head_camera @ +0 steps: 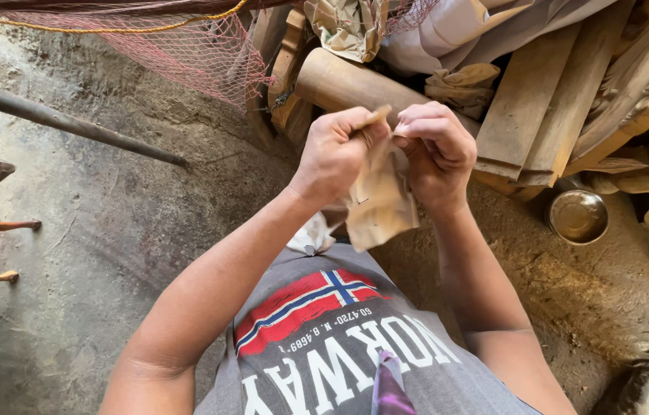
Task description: The person holds a paddle board with orange wood filler and uses a small spatula to press filler into cracks and gaps on a wooden furniture panel. They tear pieces of paper, press a strip over a filled crack, then resume spreading filler into additional cracks along the board.
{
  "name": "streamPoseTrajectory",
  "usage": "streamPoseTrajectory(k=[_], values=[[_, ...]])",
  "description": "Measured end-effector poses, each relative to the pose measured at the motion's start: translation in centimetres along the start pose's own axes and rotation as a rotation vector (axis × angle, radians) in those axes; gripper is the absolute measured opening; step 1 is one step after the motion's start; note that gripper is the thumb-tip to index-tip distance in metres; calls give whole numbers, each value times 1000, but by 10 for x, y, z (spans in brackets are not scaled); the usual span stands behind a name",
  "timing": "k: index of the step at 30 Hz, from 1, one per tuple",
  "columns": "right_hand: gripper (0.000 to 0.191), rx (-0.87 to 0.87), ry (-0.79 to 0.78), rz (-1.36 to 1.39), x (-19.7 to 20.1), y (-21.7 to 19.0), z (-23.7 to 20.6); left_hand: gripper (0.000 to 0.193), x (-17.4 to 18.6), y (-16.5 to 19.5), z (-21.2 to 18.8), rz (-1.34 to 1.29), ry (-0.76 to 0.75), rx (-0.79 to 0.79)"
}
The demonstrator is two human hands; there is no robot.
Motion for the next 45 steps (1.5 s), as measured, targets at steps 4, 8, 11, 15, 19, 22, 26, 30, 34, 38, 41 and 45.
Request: streamPoseTrajectory(k=[4,8,11,15,19,22,26,30,34,38,41,45], values=[[23,-117,79,108,-3,-1,-5,16,2,7,-1,134,124,38],[22,-395,-20,262,-1,11,-16,17,2,26,-6,317,153,-16],[5,-372,-24,274,4,16,-20,20,5,39,-5,386,61,-154],[3,-422,19,290,10,20,-21,24,5,27,-2,135,-143,39],[14,-553,-86,387,12,23,-17,17,9,13,-2,289,-73,126],[14,-452,-114,193,12,21,-12,16,13,6,2,293,-80,169],[23,-26,-17,-141,5,9,-9,11,15,4,12,-34,-72,270],[22,-37,9,-152,5,6,-10,10,15,14,13,-43,-43,252],[21,-302,-39,51,13,14,-10,14,17,29,11,191,-87,158],[20,-286,-77,301,14,23,-14,21,14,38,11,281,-105,82],[17,-335,-89,341,9,35,-20,23,13,39,13,352,-90,117],[8,-274,74,379,8,44,-28,32,14,38,14,291,-131,144]])
Point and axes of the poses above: each hand's wrist, its own z-axis towards the middle knuckle, its own x-axis out of the back of the hand, y = z × x, the point moved 3 cm from there along z, towards the middle knuckle, and after that the axes turned 11 degrees about -y, right-handed, at the moved point
